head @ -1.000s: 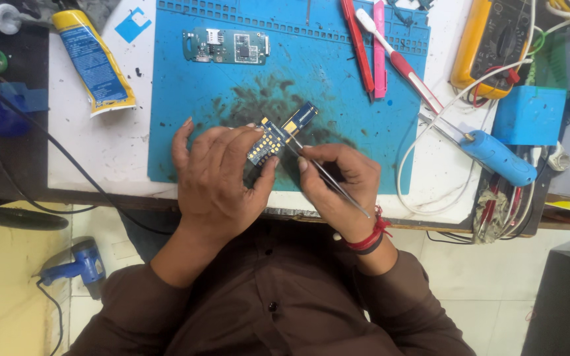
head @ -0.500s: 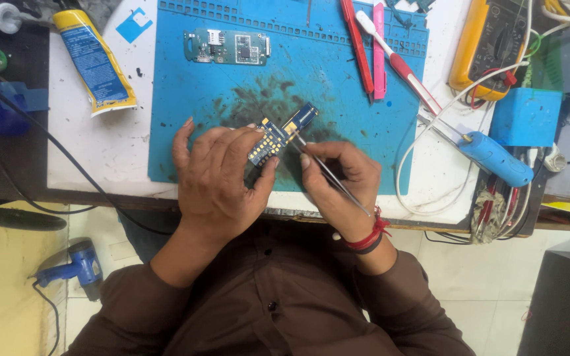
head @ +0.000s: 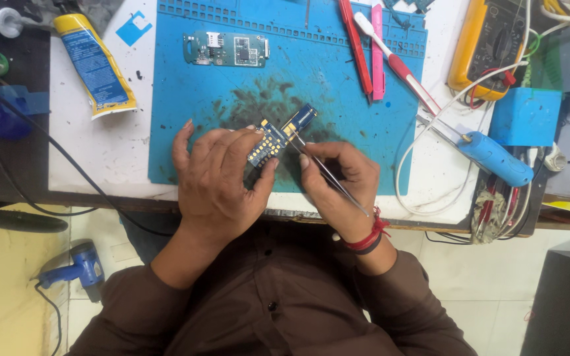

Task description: The person solders a small blue circuit board using a soldering iron and tweezers. They hold the board with tweezers, apply solder to several contact points, and reposition the board multiple times to access different areas.

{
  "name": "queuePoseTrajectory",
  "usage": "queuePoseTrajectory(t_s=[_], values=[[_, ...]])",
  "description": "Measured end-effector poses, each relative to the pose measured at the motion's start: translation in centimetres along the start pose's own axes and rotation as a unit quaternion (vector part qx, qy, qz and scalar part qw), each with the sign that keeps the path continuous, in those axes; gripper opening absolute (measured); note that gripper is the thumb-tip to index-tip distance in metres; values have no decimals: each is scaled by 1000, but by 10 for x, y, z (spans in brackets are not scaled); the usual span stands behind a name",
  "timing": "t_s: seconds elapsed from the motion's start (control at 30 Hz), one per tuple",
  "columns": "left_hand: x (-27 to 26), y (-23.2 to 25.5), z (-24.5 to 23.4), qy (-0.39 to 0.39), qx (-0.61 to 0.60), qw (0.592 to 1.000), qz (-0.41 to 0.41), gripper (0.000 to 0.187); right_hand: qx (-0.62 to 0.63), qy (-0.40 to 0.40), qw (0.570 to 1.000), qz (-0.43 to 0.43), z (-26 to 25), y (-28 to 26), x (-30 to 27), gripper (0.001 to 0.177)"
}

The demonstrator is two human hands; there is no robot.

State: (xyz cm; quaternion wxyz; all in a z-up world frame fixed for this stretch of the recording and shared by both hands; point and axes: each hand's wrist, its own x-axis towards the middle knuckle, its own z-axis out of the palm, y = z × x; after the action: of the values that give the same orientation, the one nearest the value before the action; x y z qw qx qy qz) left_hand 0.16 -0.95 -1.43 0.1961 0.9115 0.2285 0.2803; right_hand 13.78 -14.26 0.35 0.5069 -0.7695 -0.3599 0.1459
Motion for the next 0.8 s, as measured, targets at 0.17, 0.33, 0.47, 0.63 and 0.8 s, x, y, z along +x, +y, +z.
queuePoseTrajectory(t_s=[0.17,0.33,0.47,0.63,0.8], values=[[-1,0,0,0,1,1000,-1,42,-17,5,1000,-8,1,0,0,13],[-1,0,0,-1,0,1000,0,42,-20,5,1000,-9,0,1,-1,14],[1,0,-1,1,2,1000,-2,41,6,-8,1000,4,0,0,1,13],[-1,0,-1,0,0,1000,-3,42,-20,-14,999,-32,0,0,1,14],[0,1,0,-1,3,1000,-7,42,-3,-12,1000,-14,-1,0,1,13]])
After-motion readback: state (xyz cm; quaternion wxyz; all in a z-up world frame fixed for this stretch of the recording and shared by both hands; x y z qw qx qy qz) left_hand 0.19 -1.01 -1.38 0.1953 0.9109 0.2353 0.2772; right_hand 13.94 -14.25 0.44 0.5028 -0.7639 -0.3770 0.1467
